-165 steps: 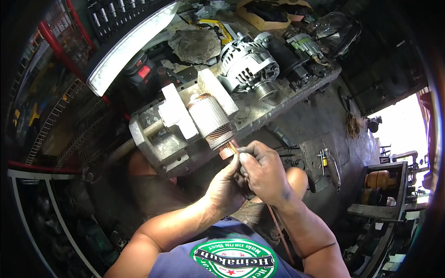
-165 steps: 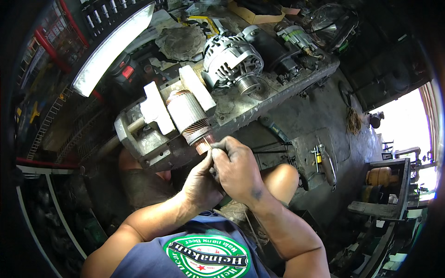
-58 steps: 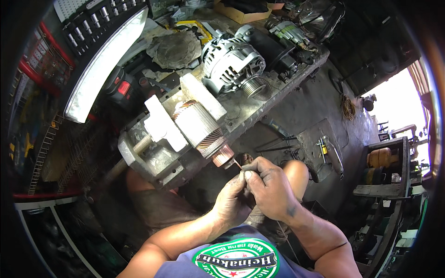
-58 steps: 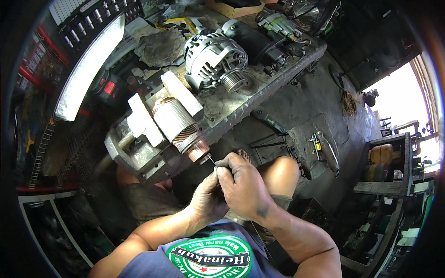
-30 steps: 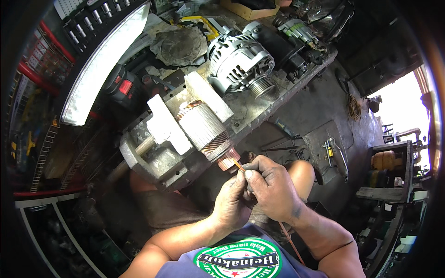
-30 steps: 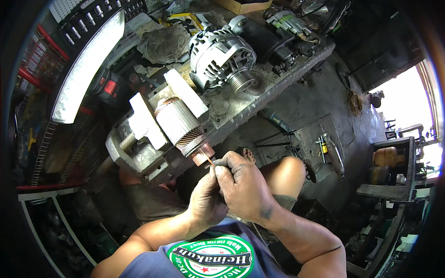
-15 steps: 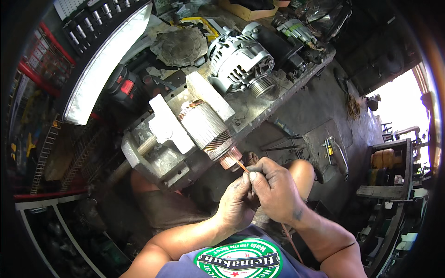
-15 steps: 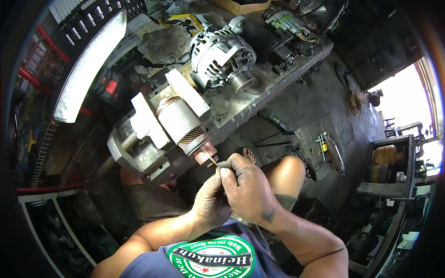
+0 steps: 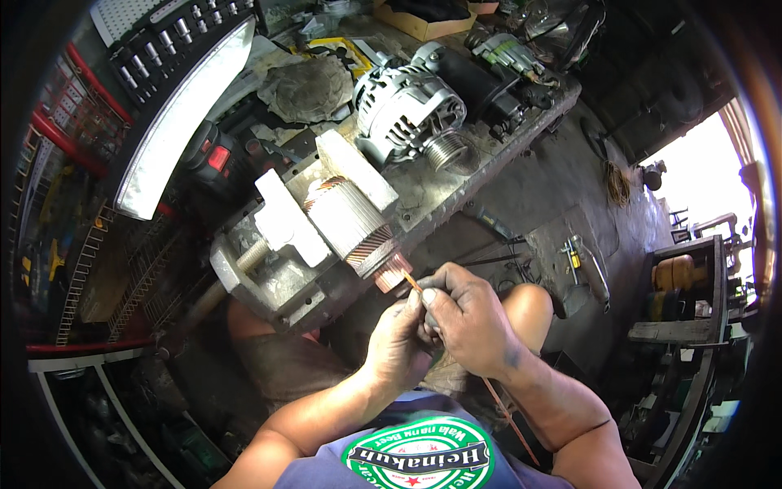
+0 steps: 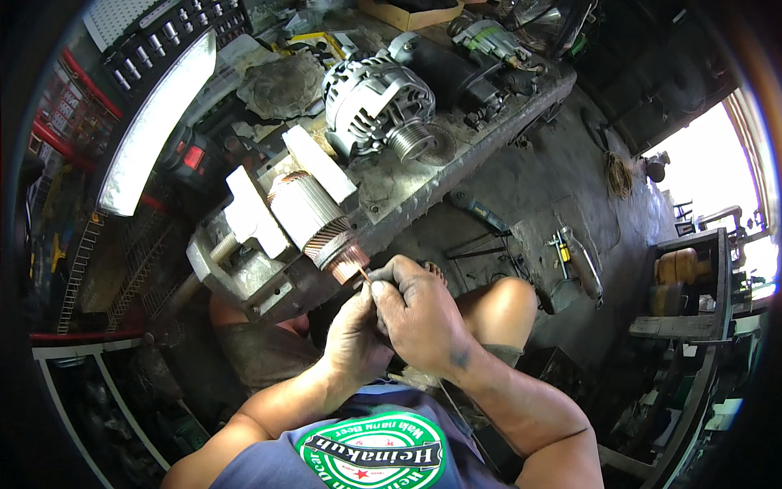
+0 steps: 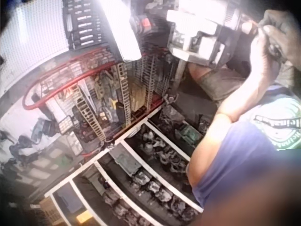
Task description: The person works on a motor armature clamped in a bench vise, using a small tool to scrape or clean the commutator surface. They then use a rotary tool to grind the commutator and later use a screwdriver to adjust a small component on the armature.
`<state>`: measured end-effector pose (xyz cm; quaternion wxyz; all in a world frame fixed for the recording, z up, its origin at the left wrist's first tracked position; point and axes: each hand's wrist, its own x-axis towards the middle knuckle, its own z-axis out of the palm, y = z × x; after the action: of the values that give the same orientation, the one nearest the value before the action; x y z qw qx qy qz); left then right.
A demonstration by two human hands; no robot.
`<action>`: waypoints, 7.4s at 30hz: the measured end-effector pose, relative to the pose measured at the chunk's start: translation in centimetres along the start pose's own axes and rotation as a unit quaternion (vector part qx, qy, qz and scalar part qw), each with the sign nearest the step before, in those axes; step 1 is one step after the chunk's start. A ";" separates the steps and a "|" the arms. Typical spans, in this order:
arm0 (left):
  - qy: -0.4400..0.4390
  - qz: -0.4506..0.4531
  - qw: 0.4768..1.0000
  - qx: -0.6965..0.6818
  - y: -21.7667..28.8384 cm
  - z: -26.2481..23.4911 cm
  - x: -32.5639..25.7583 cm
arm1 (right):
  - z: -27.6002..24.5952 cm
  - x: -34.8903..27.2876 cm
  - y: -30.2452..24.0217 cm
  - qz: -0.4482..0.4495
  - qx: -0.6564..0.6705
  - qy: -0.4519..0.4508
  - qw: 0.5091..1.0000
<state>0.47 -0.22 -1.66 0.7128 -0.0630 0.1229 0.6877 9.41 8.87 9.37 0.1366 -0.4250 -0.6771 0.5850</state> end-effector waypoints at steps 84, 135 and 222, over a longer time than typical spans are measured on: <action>0.054 0.007 0.999 -0.004 -0.7 -1.1 0.2 | 0.6 1.2 -1.1 -0.068 -0.075 0.003 0.995; 0.021 0.016 0.998 0.055 -1.6 -0.2 -0.6 | -0.5 -0.5 -0.2 -0.003 -0.076 -0.016 0.997; 0.179 0.447 0.198 0.854 6.0 -0.2 -3.1 | -9.0 1.0 19.8 0.077 0.263 -0.107 0.956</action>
<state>-5.57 -3.01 -0.60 -0.1342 0.5278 0.7674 0.3384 23.18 14.79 -6.40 0.1251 -0.3598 -0.4753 0.7931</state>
